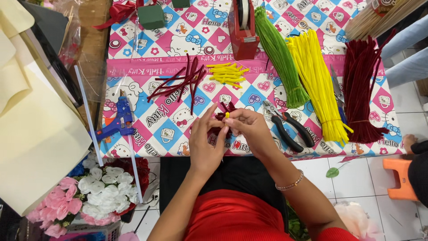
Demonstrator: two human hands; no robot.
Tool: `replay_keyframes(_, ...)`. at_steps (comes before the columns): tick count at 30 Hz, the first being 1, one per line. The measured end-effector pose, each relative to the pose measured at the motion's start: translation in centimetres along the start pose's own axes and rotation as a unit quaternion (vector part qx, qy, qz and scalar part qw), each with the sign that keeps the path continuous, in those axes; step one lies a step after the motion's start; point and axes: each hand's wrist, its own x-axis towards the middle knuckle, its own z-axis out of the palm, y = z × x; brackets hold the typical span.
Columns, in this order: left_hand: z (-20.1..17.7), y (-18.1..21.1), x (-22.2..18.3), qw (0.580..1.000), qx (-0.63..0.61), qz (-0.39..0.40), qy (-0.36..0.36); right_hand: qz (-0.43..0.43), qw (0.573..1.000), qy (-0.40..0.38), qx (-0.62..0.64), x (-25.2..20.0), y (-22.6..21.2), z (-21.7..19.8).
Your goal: The person uses pliers to cut pipe cleaners into smaller segments and then twists the ends of several yellow pipe cleaners together by hand.
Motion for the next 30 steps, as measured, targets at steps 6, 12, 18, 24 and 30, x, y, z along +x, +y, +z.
replay_keyframes(6, -0.8, 1.2, 1.2, 1.000, -0.020, -0.019, -0.006, 0.031, 0.991, 0.041, 0.125, -0.2, 0.3, 1.5)
replay_keyframes(12, -2.2, -1.7, 1.5, 0.990, -0.013, -0.044, 0.135, -0.124, 0.981, 0.140, 0.046, 0.2, -3.7, -3.0)
replay_keyframes(18, -1.7, -3.5, 1.4, 0.985, 0.004, -0.014, 0.174, -0.121, 0.976, 0.162, -0.079, -0.6, -0.5, -2.7)
replay_keyframes(24, 0.4, -1.7, 0.9, 0.967, -0.096, 0.148, 0.184, -0.177, 0.968, 0.130, -0.126, -1.7, -2.1, -1.4)
replay_keyframes(30, 0.7, 3.3, 4.4, 0.963, -0.124, 0.183, 0.154, -0.206, 0.958, 0.136, -0.148, -2.1, -2.4, -1.6)
